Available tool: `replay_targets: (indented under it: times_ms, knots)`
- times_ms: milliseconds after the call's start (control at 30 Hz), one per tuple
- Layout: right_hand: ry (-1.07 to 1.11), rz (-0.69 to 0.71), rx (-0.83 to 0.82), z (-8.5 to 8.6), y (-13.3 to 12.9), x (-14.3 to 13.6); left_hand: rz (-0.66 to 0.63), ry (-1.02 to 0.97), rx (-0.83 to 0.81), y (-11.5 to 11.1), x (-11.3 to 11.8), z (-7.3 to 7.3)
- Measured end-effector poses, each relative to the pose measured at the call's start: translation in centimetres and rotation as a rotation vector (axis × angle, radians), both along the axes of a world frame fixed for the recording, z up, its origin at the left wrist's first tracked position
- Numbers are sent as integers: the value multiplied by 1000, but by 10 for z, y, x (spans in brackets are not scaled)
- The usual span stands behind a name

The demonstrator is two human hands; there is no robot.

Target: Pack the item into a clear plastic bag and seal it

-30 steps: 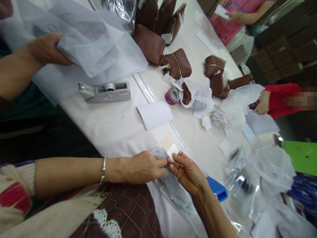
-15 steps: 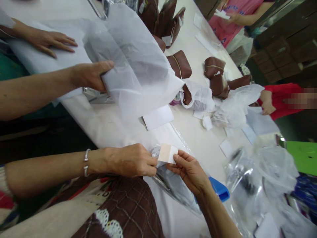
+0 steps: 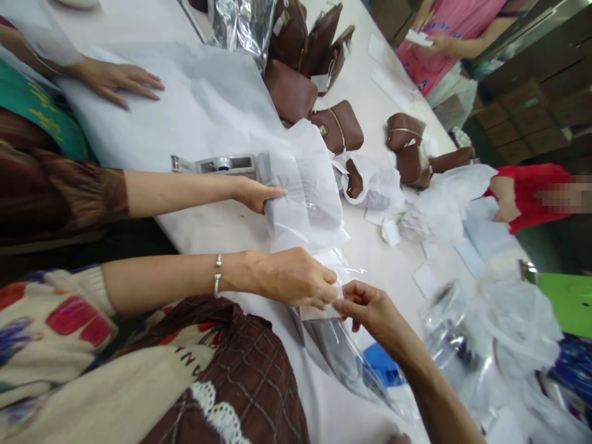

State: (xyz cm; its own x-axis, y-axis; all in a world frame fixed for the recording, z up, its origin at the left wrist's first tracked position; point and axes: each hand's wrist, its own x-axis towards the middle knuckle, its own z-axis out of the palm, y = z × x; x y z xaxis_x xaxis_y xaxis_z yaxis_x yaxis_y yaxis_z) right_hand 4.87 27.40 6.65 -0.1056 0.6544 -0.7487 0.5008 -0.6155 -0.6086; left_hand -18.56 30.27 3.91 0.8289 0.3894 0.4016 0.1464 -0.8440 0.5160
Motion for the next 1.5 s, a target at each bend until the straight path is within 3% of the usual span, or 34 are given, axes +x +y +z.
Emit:
replay_targets:
  times_ms: [233, 433, 567, 667, 800, 933, 1067, 1200, 1300, 1500]
  knots:
    - [-306, 412, 134, 12, 16, -9, 91, 89, -42, 2, 7, 9]
    - [-299, 501, 24, 15, 25, -17, 79, 106, -96, 7, 14, 11]
    - [-316, 581, 41, 16, 37, -24, 56, 101, -162, 13, 24, 10]
    - [-419, 560, 47, 19, 50, -22, 18, 50, -175, 20, 29, 16]
    - [-285, 461, -15, 13, 66, -10, -65, 20, -224, 35, 38, 22]
    - [-227, 412, -29, -1, 75, 4, -141, -26, -372, 50, 50, 17]
    - [-236, 395, 26, 0, 80, 13, -163, -83, -442, 61, 58, 12]
    - [-126, 215, 2, 6, 79, 29, -153, -104, -404, 73, 60, 9]
    - [-85, 112, -15, 1, 76, 42, -154, -91, -416, 79, 60, 8]
    - [-223, 295, 22, -28, 71, 45, -172, -98, -418, 84, 72, 5]
